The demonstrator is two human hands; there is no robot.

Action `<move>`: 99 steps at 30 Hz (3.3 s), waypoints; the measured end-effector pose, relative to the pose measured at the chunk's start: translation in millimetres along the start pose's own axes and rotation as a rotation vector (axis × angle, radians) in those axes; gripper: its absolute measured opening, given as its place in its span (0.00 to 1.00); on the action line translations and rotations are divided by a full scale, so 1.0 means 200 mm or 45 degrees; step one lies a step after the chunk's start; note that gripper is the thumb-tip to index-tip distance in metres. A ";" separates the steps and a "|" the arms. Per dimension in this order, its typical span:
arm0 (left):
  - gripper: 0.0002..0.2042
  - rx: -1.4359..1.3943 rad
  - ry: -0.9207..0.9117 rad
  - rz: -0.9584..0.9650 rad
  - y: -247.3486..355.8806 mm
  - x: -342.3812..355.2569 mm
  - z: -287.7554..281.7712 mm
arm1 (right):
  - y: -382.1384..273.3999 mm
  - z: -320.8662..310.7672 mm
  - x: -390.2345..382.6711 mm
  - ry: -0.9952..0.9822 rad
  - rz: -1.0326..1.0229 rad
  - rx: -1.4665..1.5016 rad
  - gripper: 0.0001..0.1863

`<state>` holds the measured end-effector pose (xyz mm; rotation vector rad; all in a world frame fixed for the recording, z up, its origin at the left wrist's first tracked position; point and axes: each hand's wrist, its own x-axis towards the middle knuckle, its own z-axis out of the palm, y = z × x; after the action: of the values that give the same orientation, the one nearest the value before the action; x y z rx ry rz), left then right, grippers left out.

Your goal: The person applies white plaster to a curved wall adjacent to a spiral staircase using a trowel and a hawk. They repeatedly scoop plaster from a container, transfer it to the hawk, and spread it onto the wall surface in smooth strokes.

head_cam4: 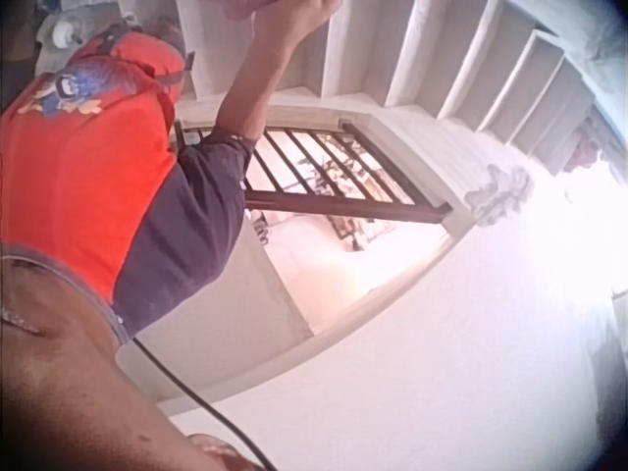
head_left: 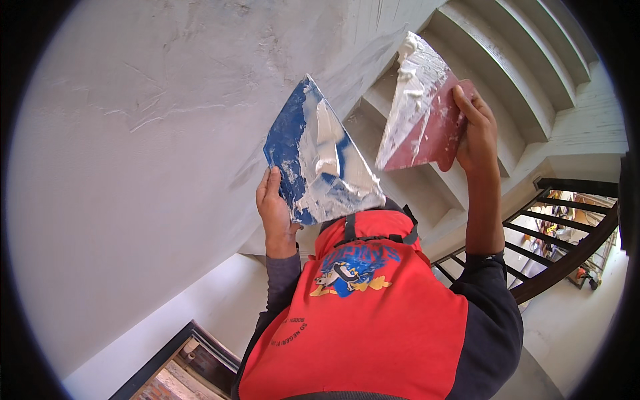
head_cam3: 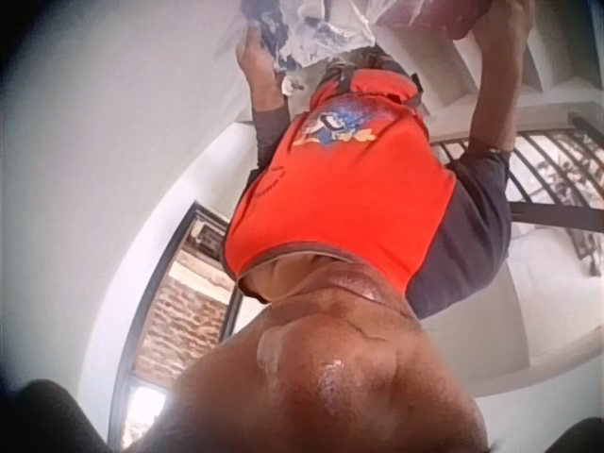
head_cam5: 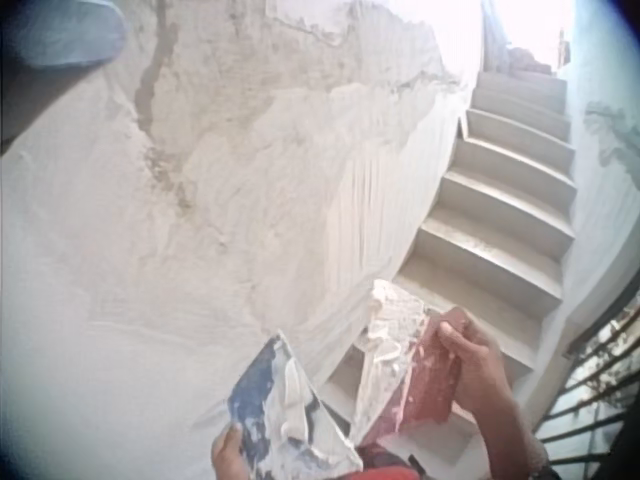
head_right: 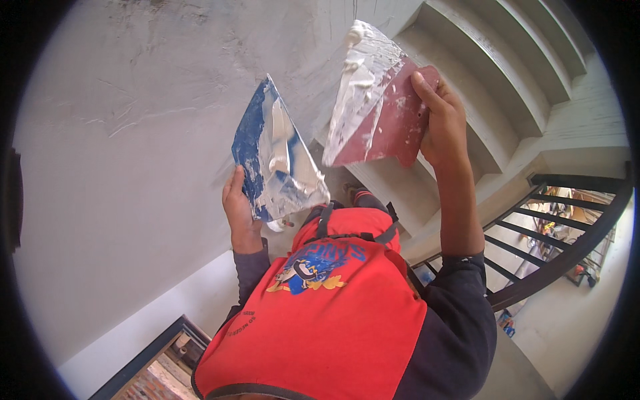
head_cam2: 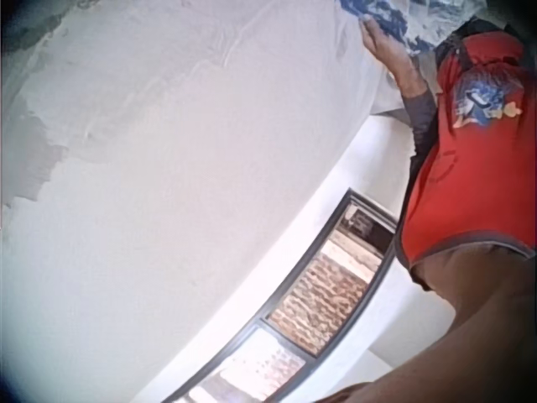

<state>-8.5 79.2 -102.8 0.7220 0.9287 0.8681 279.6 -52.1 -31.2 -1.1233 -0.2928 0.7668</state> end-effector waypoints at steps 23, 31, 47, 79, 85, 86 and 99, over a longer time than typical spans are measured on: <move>0.15 -0.185 -0.161 -0.534 -0.04 0.09 -0.04 | 0.32 0.15 0.26 -0.751 0.710 -0.204 0.19; 0.15 -0.178 -0.169 -0.485 -0.08 0.10 -0.11 | 0.34 0.09 0.21 -0.740 0.751 -0.172 0.21; 0.15 -0.156 -0.107 -0.335 -0.01 0.05 -0.04 | 0.04 0.11 0.24 -0.627 0.073 -0.553 0.21; 0.13 0.505 0.067 0.274 -0.03 0.05 -0.04 | -0.05 0.36 0.20 -1.367 -0.405 -1.600 0.18; 0.13 0.589 -0.070 0.227 0.05 0.05 -0.03 | 0.03 0.38 0.37 -1.071 -0.850 -1.724 0.18; 0.13 0.562 -0.068 0.241 0.06 0.05 -0.03 | 0.04 0.40 0.36 -1.111 -0.804 -1.733 0.18; 0.12 0.698 -0.015 0.201 -0.06 0.10 -0.11 | 0.13 0.39 0.08 -1.455 -0.304 -1.782 0.14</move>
<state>-17.9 95.3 -128.8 1.2836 1.1234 0.7472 236.0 20.2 -23.3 -1.7289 -2.1288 0.9072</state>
